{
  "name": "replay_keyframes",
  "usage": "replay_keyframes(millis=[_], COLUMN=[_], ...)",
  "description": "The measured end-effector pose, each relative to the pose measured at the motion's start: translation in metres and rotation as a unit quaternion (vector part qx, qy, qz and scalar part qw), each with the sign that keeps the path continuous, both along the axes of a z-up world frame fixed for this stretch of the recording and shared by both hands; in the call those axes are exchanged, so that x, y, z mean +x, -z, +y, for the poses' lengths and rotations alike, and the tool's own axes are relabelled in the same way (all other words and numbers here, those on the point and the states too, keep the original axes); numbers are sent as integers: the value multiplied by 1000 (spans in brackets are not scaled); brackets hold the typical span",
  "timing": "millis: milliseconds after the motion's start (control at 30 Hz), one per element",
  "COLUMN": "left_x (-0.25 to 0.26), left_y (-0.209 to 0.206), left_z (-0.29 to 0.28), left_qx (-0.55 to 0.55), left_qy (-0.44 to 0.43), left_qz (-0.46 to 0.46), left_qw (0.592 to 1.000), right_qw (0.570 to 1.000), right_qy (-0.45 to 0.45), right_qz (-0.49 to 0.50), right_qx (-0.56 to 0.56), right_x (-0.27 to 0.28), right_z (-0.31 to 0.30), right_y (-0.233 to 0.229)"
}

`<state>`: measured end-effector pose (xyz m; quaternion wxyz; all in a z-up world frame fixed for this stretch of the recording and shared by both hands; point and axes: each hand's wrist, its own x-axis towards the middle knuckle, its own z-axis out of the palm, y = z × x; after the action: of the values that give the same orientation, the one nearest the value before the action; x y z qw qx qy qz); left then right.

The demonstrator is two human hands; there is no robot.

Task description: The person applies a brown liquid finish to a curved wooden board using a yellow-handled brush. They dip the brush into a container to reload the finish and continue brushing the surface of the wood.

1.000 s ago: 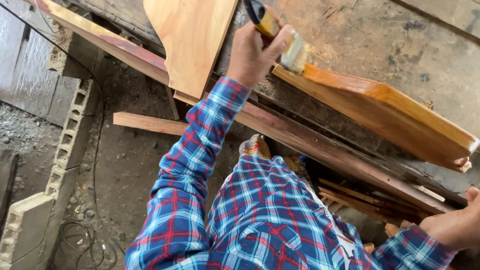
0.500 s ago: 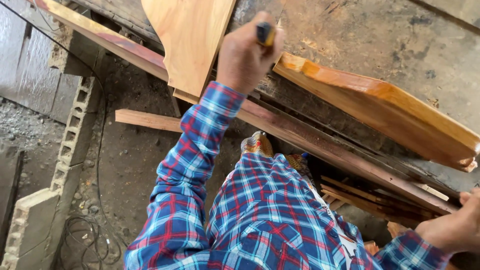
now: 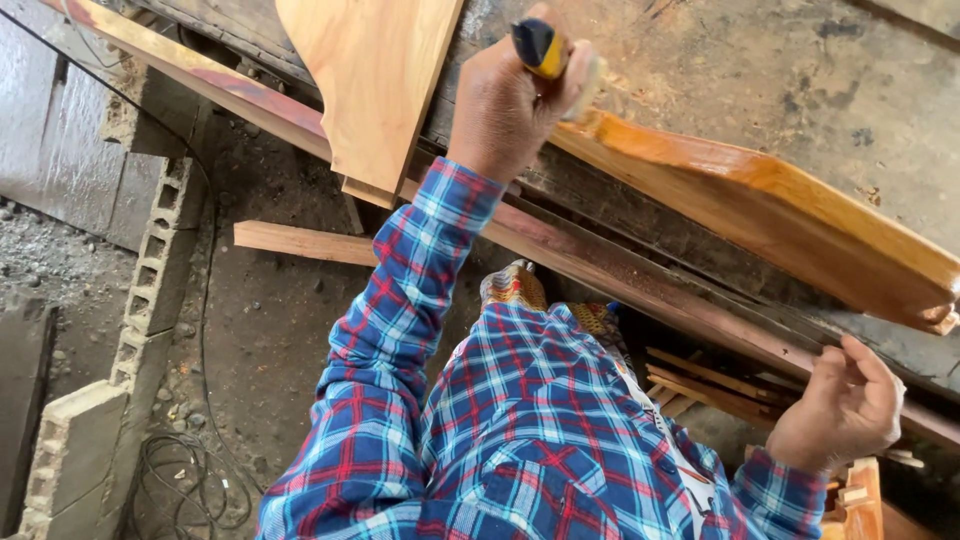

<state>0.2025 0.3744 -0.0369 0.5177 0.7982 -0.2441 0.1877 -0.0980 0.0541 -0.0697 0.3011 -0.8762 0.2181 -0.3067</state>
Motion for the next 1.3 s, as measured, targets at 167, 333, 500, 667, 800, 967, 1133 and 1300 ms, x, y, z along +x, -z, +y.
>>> replay_keyframes(millis=[167, 333, 500, 667, 800, 967, 1133, 1300], left_x=[-5, -5, -3, 0, 0, -9, -31, -51], left_y=[0, 6, -5, 15, 11, -1, 27, 5], left_z=[-1, -15, 0, -7, -22, -8, -1, -25], left_qx=[103, 21, -23, 82, 67, -39, 40, -9], left_qy=[-35, -15, -2, -45, -62, 0, -131, -125], left_qz=[-19, 31, -9, -16, -6, 29, -14, 38], left_qw=[994, 999, 1000, 995, 996, 999, 990, 991], right_qw=[997, 994, 991, 988, 987, 984, 984, 977], right_qy=[3, 6, -3, 32, 47, 45, 65, 96], right_qz=[-4, -16, -30, -17, -7, -14, -2, 13], right_qx=[72, 105, 129, 153, 152, 174, 169, 191], right_x=[-6, -5, -3, -6, -2, -1, -6, 2], right_z=[-5, -3, 0, -1, 4, 2, -3, -3], right_y=[1, 9, 6, 3, 1, 3, -1, -3])
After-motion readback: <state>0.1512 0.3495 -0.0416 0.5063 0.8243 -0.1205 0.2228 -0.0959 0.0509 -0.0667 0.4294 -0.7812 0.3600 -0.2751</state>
